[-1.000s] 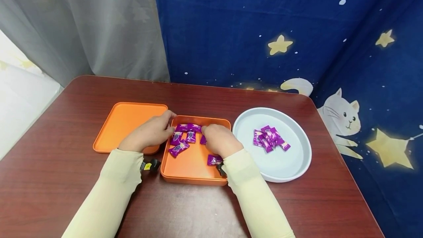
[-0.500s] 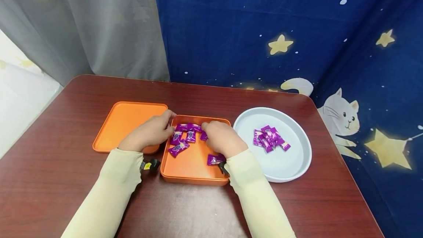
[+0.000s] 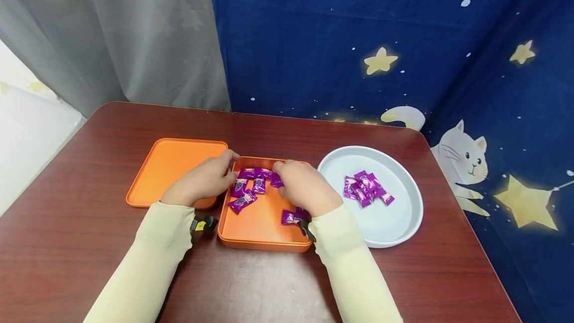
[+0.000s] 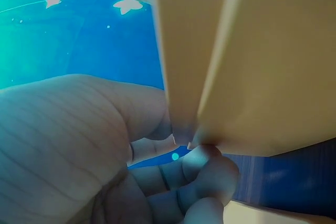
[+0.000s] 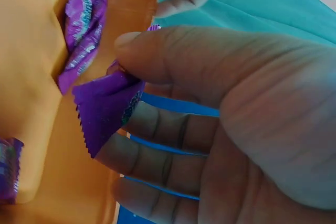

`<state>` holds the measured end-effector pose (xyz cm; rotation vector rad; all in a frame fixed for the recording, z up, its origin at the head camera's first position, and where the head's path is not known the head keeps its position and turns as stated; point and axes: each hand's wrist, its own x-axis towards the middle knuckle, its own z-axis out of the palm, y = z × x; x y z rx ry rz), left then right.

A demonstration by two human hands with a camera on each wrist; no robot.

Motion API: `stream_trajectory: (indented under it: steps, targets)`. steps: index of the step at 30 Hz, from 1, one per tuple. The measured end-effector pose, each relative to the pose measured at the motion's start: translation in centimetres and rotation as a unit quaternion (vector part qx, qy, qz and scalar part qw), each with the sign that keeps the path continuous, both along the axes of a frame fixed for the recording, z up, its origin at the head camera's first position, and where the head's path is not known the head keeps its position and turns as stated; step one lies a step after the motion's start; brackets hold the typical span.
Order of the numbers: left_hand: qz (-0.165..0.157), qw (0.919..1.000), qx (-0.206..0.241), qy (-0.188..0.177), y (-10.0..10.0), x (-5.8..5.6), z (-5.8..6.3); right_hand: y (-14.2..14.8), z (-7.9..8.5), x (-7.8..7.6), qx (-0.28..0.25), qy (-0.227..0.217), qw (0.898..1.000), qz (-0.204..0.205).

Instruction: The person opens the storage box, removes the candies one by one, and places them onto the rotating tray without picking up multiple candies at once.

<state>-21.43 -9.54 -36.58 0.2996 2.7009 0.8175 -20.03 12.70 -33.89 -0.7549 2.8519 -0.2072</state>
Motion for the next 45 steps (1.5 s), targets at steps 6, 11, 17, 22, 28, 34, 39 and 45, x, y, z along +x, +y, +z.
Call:
stream_trajectory:
  steps: [6,11,17,22,28,34,39,45]
  targets:
    - [0.003,1.0,-0.001,-0.002,0.1,-0.1,0.0,0.6,0.9,0.2,-0.012,0.003,1.0,-0.012]
    - [0.004,1.0,0.0,-0.002,0.0,0.0,0.0,1.3,1.6,0.2,-0.029,0.01,0.999,-0.013]
    - [0.002,1.0,0.001,-0.003,0.0,0.1,0.0,2.5,2.2,0.2,-0.049,0.002,0.998,-0.035]
    - [0.005,1.0,0.002,-0.003,0.0,0.0,0.0,3.8,2.5,0.0,-0.062,0.005,0.997,-0.047]
    - [0.004,1.0,0.001,-0.002,0.1,-0.1,0.0,6.3,2.5,-0.5,-0.069,-0.013,0.993,-0.092]
    - [0.0,1.0,0.0,-0.002,0.2,-0.2,-0.1,8.8,2.1,-0.8,-0.074,-0.049,0.986,-0.142]
    - [0.001,1.0,0.0,-0.004,0.3,-0.2,-0.1,10.7,1.8,-0.8,-0.068,-0.039,0.984,-0.162]
    - [0.007,0.9999,0.0,-0.009,0.2,-0.2,-0.2,13.1,1.8,-0.7,-0.064,-0.043,0.978,-0.196]
